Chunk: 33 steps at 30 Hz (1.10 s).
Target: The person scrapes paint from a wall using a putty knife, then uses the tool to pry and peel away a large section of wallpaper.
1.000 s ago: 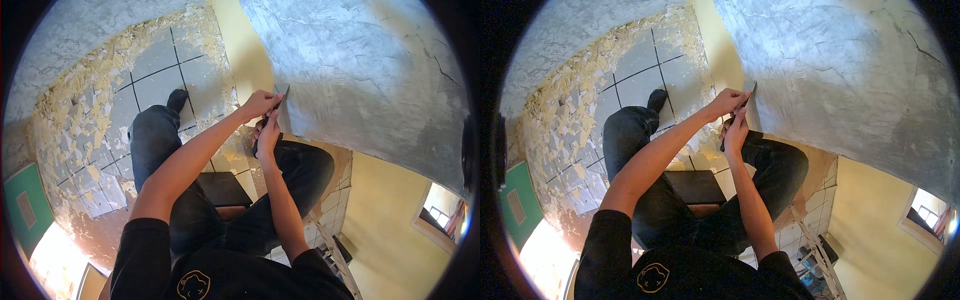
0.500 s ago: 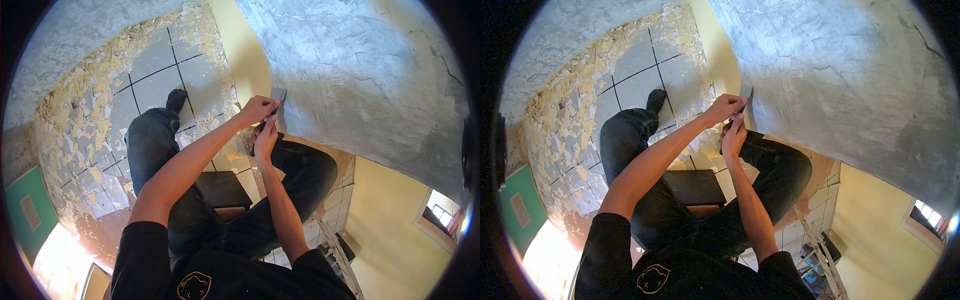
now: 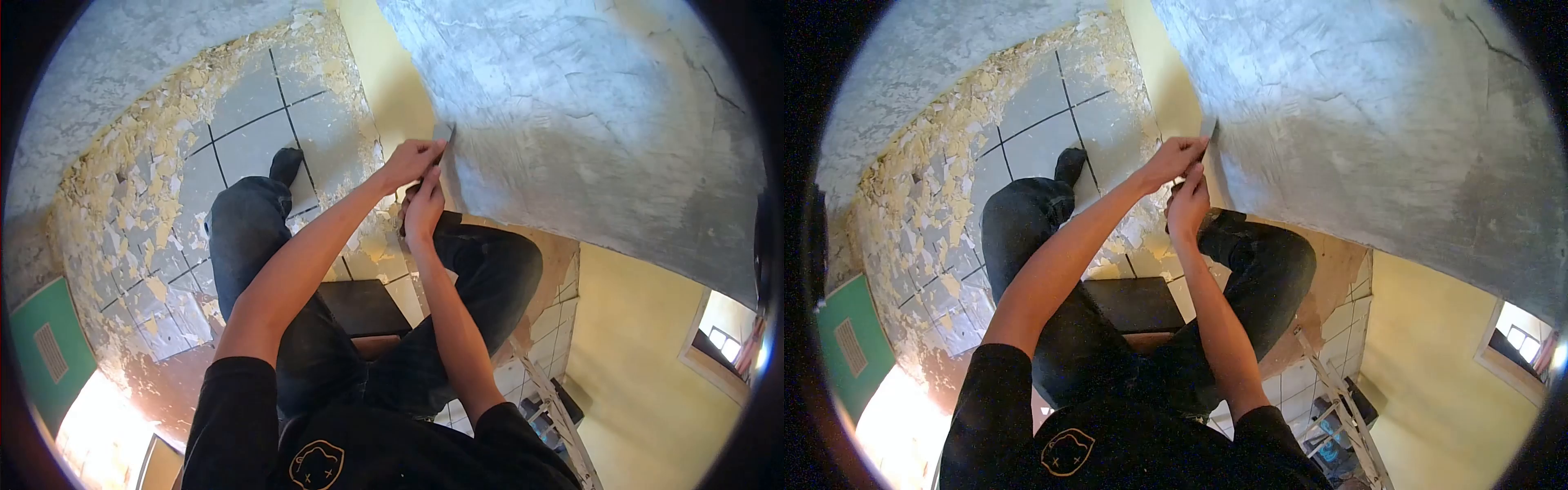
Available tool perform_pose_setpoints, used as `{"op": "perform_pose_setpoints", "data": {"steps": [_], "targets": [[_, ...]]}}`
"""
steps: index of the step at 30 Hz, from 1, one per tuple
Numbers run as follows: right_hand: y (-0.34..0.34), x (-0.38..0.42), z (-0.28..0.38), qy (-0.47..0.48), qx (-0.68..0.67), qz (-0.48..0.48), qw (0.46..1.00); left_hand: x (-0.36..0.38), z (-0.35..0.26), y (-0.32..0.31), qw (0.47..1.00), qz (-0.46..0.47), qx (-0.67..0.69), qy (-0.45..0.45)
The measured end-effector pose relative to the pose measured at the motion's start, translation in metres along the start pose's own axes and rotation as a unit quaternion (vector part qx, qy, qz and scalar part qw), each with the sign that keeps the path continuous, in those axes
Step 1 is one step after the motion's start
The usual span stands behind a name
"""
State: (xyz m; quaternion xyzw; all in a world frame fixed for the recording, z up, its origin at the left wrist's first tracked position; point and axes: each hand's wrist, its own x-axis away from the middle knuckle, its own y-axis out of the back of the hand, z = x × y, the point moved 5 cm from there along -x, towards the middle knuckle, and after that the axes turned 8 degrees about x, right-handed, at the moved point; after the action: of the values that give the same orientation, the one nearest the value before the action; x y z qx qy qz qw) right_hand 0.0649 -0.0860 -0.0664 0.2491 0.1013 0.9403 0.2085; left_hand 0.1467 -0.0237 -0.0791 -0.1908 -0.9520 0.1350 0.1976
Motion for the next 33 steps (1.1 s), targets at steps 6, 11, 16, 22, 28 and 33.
{"op": "perform_pose_setpoints", "data": {"steps": [6,11,16,22,28,33], "targets": [[0.001,0.013,-0.016,0.051,0.022,-0.047,0.997,0.013,0.009,-0.005,0.996,0.078,-0.003,0.031],[0.005,0.011,-0.01,0.027,0.003,-0.036,0.999,0.007,0.008,-0.007,0.997,0.069,-0.014,0.022],[-0.004,-0.002,-0.011,0.054,0.048,-0.089,0.993,0.0,0.005,0.001,0.999,0.029,-0.033,0.003],[-0.004,-0.009,-0.013,0.027,0.052,-0.038,0.998,-0.007,0.007,0.006,0.999,-0.003,-0.044,-0.002],[0.001,0.009,-0.011,-0.012,-0.003,-0.034,0.999,0.006,0.002,-0.003,0.998,0.034,-0.044,0.004],[0.0,-0.004,-0.005,-0.001,0.016,-0.038,0.999,-0.006,0.003,0.0,0.999,-0.016,-0.033,-0.012]]}}
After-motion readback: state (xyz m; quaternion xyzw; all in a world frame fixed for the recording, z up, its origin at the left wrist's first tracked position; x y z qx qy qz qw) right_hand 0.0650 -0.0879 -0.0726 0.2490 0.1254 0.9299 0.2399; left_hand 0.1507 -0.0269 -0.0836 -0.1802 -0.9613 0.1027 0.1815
